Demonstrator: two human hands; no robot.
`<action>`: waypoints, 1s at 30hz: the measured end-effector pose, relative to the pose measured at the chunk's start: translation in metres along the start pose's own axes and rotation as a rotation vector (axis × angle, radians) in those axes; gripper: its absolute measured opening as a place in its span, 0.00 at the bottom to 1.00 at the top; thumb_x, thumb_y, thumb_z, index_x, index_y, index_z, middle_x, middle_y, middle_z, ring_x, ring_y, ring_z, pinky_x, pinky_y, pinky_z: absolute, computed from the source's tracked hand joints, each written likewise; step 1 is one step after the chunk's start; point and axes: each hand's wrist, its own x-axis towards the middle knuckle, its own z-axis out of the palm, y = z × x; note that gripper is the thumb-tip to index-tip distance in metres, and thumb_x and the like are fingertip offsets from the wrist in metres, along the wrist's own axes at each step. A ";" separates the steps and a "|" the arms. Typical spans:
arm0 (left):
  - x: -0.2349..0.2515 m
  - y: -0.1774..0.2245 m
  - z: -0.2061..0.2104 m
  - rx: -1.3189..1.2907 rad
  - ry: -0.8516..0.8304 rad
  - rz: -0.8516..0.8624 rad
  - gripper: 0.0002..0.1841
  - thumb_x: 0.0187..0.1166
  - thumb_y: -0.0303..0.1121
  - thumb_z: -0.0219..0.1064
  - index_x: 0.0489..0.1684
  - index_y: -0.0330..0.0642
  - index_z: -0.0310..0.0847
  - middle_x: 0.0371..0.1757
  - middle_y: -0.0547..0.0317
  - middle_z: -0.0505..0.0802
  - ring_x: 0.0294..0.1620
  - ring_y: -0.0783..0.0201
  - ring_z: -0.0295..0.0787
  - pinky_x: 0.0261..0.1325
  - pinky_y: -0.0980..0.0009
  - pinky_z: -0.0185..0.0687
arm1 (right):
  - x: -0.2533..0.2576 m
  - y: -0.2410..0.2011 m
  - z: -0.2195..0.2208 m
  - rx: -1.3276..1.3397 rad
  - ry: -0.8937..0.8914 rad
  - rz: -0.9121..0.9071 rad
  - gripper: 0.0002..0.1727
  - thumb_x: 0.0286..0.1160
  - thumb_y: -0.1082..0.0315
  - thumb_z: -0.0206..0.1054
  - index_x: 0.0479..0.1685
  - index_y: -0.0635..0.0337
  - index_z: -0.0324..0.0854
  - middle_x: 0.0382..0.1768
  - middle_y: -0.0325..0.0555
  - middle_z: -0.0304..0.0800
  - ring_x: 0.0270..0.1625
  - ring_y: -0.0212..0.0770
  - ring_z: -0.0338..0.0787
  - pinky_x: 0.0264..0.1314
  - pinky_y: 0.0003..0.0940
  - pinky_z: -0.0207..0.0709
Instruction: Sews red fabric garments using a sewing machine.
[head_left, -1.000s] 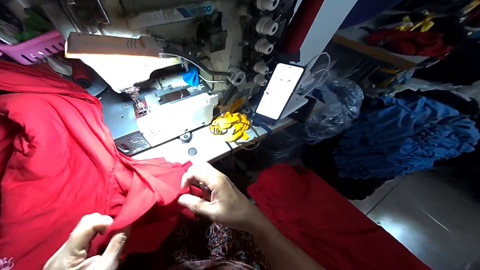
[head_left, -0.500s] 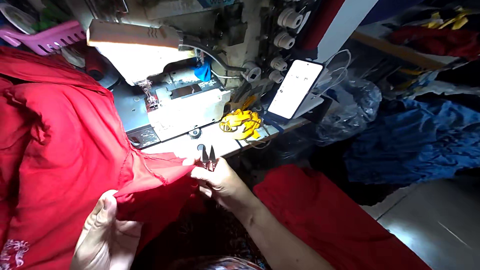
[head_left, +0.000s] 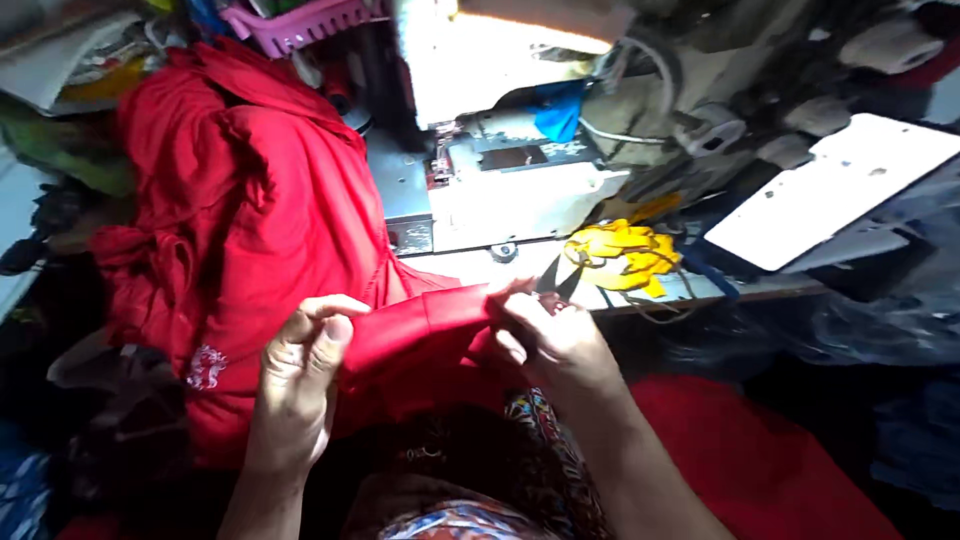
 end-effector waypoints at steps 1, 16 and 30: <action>-0.001 0.001 -0.003 0.071 -0.053 0.053 0.10 0.84 0.45 0.67 0.54 0.58 0.91 0.48 0.74 0.94 0.46 0.79 0.90 0.50 0.82 0.88 | -0.001 -0.001 0.000 -0.090 -0.053 -0.071 0.10 0.77 0.72 0.63 0.42 0.48 0.90 0.19 0.30 0.80 0.17 0.20 0.74 0.20 0.15 0.71; 0.046 0.034 -0.003 0.695 -0.099 0.358 0.08 0.83 0.28 0.62 0.51 0.43 0.86 0.51 0.69 0.90 0.54 0.79 0.86 0.58 0.82 0.84 | 0.011 -0.028 0.016 -0.827 -0.080 -0.610 0.07 0.77 0.61 0.71 0.41 0.50 0.92 0.33 0.25 0.84 0.35 0.12 0.80 0.36 0.06 0.73; 0.236 -0.056 0.047 1.123 -0.538 0.246 0.14 0.82 0.31 0.64 0.44 0.25 0.89 0.49 0.31 0.92 0.58 0.38 0.89 0.67 0.44 0.77 | 0.090 0.014 -0.010 -0.208 0.081 0.132 0.12 0.86 0.62 0.64 0.33 0.55 0.82 0.09 0.32 0.77 0.07 0.22 0.71 0.09 0.17 0.68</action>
